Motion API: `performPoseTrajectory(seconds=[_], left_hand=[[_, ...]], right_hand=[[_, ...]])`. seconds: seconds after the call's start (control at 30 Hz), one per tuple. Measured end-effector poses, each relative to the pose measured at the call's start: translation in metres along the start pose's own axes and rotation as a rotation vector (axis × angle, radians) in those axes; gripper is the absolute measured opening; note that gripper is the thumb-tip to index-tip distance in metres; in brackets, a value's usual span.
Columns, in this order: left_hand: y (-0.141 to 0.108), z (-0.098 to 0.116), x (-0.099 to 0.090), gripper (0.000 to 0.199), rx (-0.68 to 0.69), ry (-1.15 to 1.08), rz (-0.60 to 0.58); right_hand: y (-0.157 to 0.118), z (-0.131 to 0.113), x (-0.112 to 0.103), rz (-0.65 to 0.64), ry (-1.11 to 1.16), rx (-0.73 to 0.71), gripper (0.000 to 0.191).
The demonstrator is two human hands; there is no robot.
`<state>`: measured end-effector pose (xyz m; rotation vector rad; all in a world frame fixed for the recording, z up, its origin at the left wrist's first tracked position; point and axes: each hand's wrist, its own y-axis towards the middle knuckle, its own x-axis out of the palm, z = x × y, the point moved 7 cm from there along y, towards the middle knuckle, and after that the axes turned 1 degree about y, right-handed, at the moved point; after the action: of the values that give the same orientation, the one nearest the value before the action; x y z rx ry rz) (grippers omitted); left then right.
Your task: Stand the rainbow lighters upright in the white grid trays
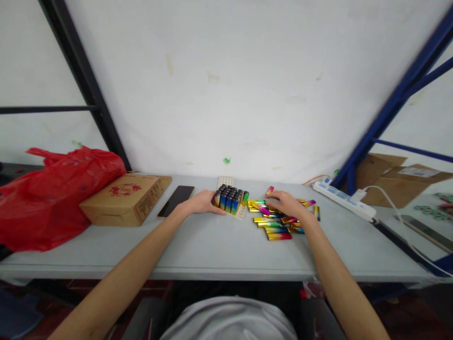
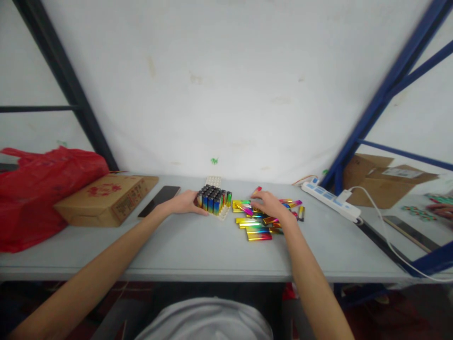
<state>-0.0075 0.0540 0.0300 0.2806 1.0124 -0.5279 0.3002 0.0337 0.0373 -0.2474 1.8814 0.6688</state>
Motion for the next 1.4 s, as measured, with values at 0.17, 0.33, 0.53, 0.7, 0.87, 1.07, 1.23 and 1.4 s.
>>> performPoseTrajectory(seconds=[0.17,0.33,0.53,0.7,0.87,1.07,1.23,1.4], left_hand=[[0.001,-0.003,0.001,0.069,-0.032,0.016,0.002],[0.002,-0.005,0.002,0.067,-0.025,0.065,0.009],[0.001,-0.004,0.002,0.067,-0.028,0.005,0.009],[0.001,-0.002,0.002,0.068,-0.02,0.028,0.002],[0.002,-0.003,0.002,0.069,-0.008,0.083,0.009],[0.003,-0.004,0.004,0.071,0.007,0.024,0.01],[0.003,-0.006,0.003,0.07,0.005,0.051,0.028],[0.003,-0.005,0.003,0.07,0.019,0.05,0.029]], right_hand=[[0.002,-0.019,-0.008,0.031,0.115,0.01,0.03],[0.001,-0.035,0.002,-0.073,0.1,-0.028,0.03],[0.003,-0.029,-0.007,0.088,0.254,0.075,0.034],[0.006,-0.015,-0.018,0.326,0.524,0.206,0.048],[0.01,-0.012,-0.008,0.432,0.793,0.293,0.051],[0.017,-0.039,0.015,0.29,0.999,0.308,0.048],[0.018,-0.048,0.019,0.313,0.8,0.333,0.052],[0.014,-0.047,0.009,0.47,0.439,0.314,0.056]])
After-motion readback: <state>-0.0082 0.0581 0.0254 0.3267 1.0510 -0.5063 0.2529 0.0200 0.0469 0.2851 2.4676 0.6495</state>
